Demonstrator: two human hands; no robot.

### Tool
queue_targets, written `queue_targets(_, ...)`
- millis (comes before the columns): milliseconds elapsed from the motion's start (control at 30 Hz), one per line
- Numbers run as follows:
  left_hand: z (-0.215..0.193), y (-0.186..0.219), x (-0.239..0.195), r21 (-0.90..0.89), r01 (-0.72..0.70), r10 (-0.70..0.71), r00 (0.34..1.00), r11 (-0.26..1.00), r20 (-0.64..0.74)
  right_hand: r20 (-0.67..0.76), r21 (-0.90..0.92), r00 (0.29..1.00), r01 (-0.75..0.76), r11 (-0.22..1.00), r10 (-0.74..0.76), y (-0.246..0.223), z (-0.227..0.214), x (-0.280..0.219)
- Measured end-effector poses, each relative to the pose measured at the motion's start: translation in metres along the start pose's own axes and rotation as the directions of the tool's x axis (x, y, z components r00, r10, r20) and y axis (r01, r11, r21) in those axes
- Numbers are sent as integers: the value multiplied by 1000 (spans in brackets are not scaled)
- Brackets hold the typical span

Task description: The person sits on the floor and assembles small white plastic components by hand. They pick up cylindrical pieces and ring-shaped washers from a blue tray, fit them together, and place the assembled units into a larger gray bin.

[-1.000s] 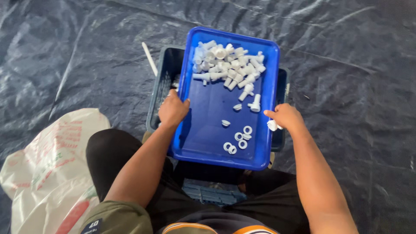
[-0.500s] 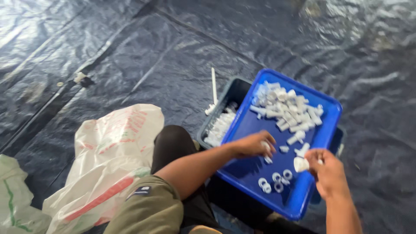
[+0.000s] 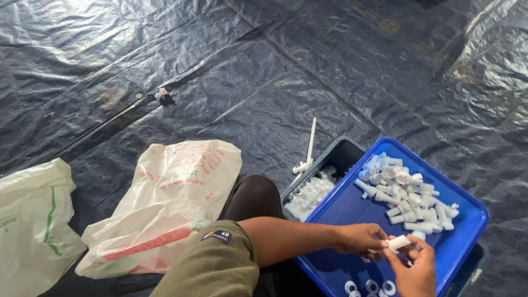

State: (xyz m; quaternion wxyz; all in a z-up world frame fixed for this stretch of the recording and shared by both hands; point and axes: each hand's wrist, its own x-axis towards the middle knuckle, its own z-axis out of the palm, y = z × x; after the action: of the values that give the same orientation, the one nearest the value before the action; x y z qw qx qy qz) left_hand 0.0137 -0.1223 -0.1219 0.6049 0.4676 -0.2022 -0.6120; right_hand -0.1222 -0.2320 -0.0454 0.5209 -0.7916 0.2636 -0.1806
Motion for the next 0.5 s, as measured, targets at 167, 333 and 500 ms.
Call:
queue_targets(167, -9, -6, 3, -142, 4, 5, 998, 990, 64, 16, -196, 999, 49, 979, -47, -22, 18, -4)
queue_targets(333, -10, 0, 1, -141, -62, 85, 983, 988, 163, -14, -275, 1000, 2, 961, -7, -32, 9, 3)
queue_targets(500, 0, 16, -15, -18, -64, 65, 996, 998, 66, -27, -243, 998, -69, 968, 64, -16, -5, 6)
